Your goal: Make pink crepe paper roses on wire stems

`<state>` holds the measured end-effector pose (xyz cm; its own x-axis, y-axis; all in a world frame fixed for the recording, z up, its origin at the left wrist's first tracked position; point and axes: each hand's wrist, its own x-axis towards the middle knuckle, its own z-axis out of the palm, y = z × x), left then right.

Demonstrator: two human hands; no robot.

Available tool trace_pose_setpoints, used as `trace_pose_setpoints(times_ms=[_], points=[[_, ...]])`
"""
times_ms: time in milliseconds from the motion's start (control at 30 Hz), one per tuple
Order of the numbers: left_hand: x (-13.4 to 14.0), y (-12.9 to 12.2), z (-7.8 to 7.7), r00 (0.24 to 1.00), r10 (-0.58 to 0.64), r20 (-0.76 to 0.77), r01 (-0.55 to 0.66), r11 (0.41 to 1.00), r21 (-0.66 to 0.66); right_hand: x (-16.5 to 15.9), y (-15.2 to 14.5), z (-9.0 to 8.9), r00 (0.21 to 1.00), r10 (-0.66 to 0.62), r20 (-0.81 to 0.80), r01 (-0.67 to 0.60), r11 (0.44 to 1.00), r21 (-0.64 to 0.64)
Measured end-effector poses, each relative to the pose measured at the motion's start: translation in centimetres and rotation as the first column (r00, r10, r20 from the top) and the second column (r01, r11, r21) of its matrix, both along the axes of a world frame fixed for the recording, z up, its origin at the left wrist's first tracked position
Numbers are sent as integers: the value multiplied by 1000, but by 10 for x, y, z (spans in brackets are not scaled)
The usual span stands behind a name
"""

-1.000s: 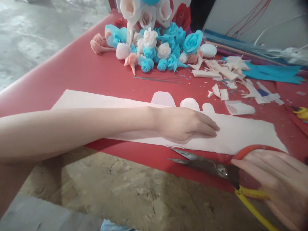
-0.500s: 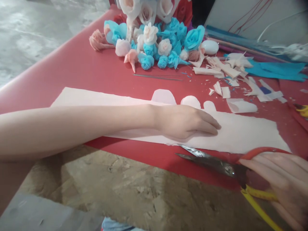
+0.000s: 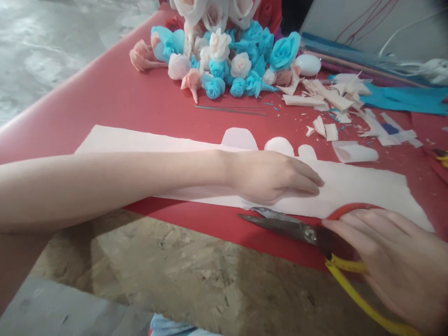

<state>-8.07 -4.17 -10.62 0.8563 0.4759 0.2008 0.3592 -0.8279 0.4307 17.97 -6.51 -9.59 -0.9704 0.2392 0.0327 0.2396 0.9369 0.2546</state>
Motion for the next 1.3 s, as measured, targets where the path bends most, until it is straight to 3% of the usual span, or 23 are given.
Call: trace_pose_setpoints(times_ms=[500,800,1100,1300], points=[[1,1,-1,996,-3,86,9,998,-66,-40,9,7,980,188,66,-195,974,118],[1,-4,3,994,95,52,-80,965,-250,-42,16,3,981,183,67,-190,976,111],[1,-3,-2,987,126,97,-106,976,-191,-41,21,9,948,314,-53,-311,949,51],[2,-4,3,992,106,71,-82,956,-282,-47,21,9,955,297,16,-298,952,74]])
